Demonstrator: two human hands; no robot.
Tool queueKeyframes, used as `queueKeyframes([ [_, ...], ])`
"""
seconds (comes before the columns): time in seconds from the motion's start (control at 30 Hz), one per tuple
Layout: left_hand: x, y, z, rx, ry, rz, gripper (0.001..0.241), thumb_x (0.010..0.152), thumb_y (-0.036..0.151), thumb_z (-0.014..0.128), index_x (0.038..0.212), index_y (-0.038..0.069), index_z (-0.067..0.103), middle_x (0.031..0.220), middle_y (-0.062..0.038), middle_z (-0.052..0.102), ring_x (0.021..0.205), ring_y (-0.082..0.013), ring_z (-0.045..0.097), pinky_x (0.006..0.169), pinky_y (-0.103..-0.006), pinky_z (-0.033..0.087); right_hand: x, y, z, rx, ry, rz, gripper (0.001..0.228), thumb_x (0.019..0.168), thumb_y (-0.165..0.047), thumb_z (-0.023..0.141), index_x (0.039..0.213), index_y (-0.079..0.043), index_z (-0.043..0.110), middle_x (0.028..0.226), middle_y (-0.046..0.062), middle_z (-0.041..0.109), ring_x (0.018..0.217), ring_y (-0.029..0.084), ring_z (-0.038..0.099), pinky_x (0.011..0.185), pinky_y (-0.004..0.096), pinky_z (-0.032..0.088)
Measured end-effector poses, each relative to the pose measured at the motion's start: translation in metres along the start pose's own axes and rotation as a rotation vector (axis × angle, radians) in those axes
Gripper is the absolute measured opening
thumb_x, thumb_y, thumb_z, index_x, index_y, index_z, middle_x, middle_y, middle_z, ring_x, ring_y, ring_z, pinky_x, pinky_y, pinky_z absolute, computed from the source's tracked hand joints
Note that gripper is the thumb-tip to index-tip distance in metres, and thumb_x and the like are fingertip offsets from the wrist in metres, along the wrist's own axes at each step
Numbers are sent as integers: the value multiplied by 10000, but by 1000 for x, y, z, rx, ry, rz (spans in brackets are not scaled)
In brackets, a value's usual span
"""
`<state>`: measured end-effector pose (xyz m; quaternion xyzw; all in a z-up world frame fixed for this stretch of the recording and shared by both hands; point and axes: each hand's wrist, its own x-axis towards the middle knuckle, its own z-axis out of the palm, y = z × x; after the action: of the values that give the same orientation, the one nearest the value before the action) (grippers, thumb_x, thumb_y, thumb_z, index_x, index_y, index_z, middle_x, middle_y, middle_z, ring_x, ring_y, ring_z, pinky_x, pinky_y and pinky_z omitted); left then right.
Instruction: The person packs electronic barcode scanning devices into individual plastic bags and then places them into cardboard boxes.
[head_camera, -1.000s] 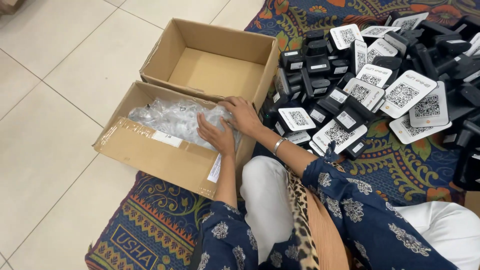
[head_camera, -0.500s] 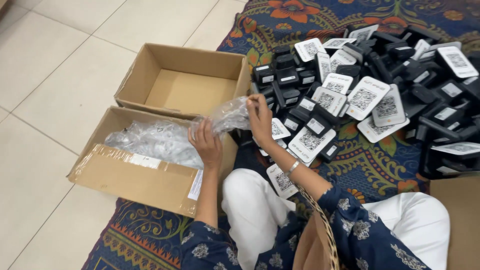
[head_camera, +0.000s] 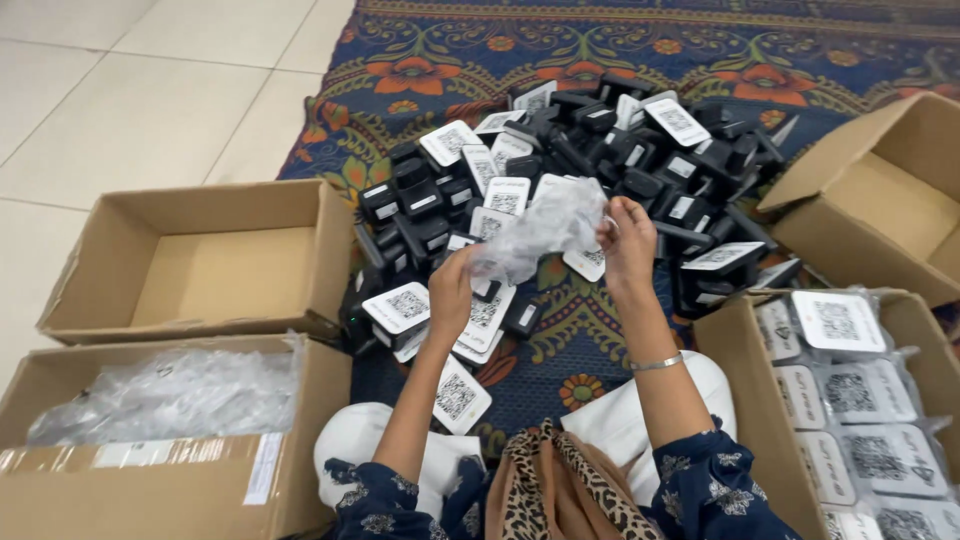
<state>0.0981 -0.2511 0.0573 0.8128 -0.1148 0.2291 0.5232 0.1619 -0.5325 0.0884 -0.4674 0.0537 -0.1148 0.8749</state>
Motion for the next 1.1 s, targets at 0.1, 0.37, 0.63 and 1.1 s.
queueKeyframes([
  [0.1, 8, -1, 56, -777, -76, -434, 376, 1129, 241, 423, 1352, 30, 639, 1154, -146, 739, 932, -247, 716, 810, -360, 582, -38, -64, 11, -114, 65, -126, 175, 1000, -246, 618, 1115, -120, 582, 1194, 25, 721, 919, 101, 705, 832, 262, 584],
  [0.37, 13, 53, 123, -974, -167, -622, 506, 1083, 380, 425, 1445, 51, 552, 1378, -126, 637, 1232, -207, 630, 1070, -344, 489, -65, -11, -72, -304, 25, -150, 344, 1082, -342, 588, 1093, -9, 672, 1033, 74, 687, 866, 110, 624, 778, 274, 511],
  [0.63, -2, 59, 139, -1051, -295, -610, 598, 1078, 398, 401, 1561, 47, 371, 1597, -118, 432, 1464, -239, 422, 1203, -384, 342, -74, -26, -44, -284, 197, 32, 321, 988, -424, 592, 973, -109, 647, 877, -16, 665, 810, 75, 641, 759, 258, 530],
  [1.1, 34, 53, 106, -814, -226, -574, 749, 942, 434, 626, 1526, 44, 367, 1452, -174, 571, 1325, -289, 591, 1106, -443, 469, -73, -31, -76, -250, -371, -214, 181, 1062, -108, 689, 954, -98, 544, 979, -54, 571, 915, 33, 526, 844, 227, 453],
])
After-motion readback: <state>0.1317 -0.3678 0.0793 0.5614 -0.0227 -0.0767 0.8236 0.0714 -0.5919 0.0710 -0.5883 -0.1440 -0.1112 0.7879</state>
